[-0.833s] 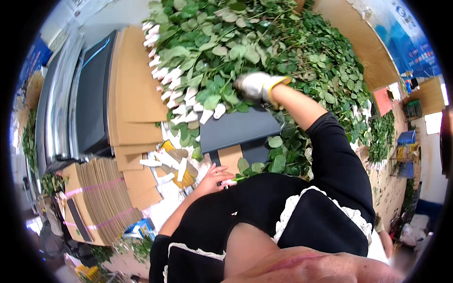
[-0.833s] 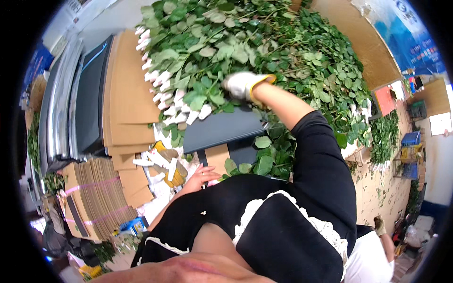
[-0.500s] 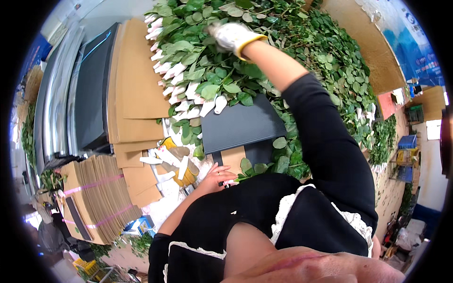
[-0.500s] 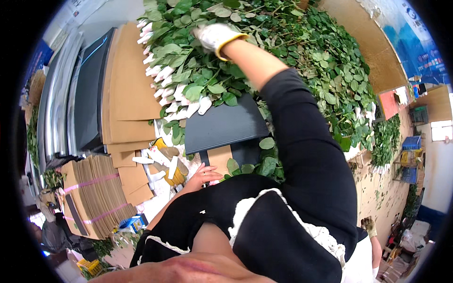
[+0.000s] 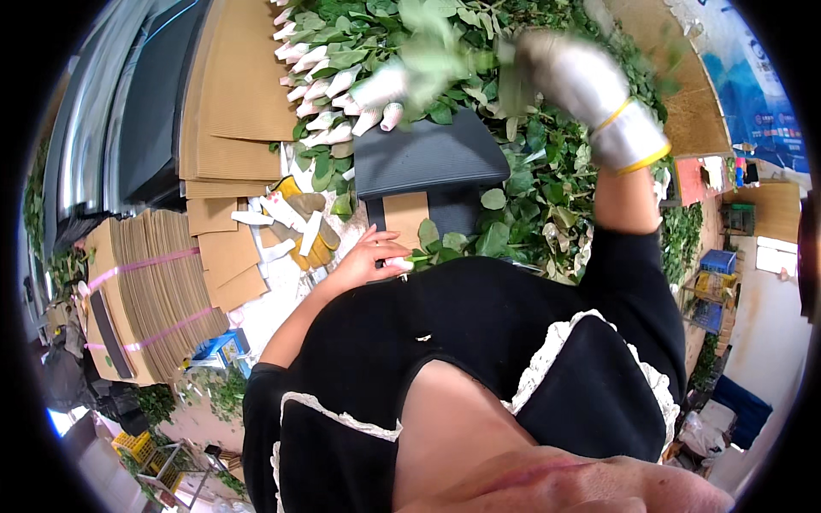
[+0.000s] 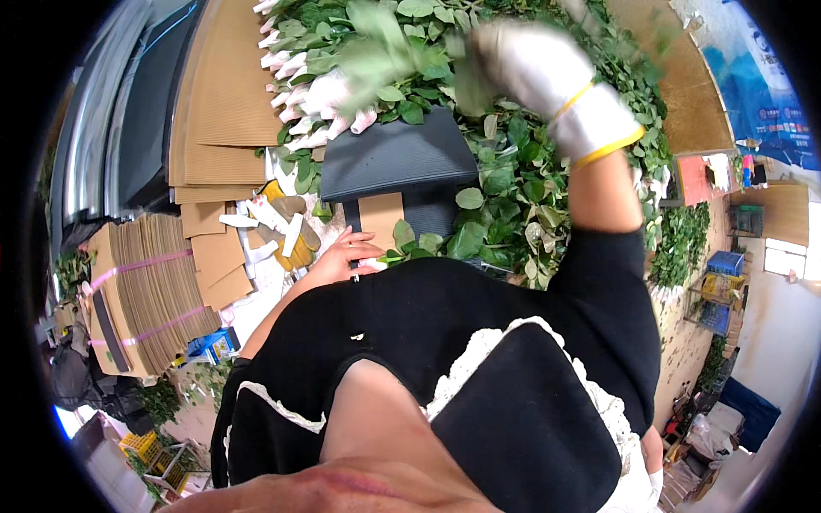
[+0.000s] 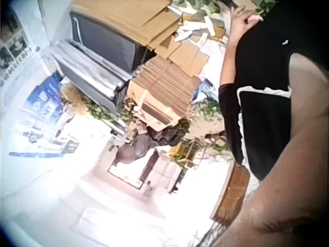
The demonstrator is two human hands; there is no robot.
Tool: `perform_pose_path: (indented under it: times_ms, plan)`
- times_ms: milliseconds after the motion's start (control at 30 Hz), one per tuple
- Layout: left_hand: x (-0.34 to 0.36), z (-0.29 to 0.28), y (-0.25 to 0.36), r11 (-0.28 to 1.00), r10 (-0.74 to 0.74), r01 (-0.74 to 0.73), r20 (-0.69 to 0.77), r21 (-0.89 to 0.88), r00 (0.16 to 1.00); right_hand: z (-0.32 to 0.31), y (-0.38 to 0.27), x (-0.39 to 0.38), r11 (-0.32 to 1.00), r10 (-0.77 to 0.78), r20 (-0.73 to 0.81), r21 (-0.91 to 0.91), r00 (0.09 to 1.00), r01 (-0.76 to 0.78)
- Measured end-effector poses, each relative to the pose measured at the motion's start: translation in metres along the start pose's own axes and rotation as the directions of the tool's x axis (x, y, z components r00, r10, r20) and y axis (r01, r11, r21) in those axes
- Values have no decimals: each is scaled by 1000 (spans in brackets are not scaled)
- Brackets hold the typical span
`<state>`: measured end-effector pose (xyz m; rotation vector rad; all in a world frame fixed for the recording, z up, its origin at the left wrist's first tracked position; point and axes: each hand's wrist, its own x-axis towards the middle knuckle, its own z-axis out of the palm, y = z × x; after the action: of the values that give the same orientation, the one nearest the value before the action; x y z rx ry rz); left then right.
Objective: The person arranges artificial flowers and greenery into a black rectangular box. They place leaves and pink roses inside, adjust the arrangement, and close the box. The person repeats this process with additional flowers and leaves.
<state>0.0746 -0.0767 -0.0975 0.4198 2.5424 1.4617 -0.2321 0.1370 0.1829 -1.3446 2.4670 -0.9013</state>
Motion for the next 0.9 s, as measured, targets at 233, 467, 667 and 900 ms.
perform_pose_path:
  times_ms: [233,467,667,900]
  plan:
    - [9,-8,3,998,-6,9,45,-55,999,129,131,-73,842,474,407,-468,781,-268]
    - [2,-1,-3,1000,13,-13,35,-1,999,74,9,57,874,-149,95,-453,984,176]
    - [8,-2,1,1000,3,-3,46,12,999,200,32,123,929,26,529,-326,848,174]
    - [2,0,-6,1000,29,-28,-11,10,1000,67,-29,145,855,-317,148,-384,937,349]
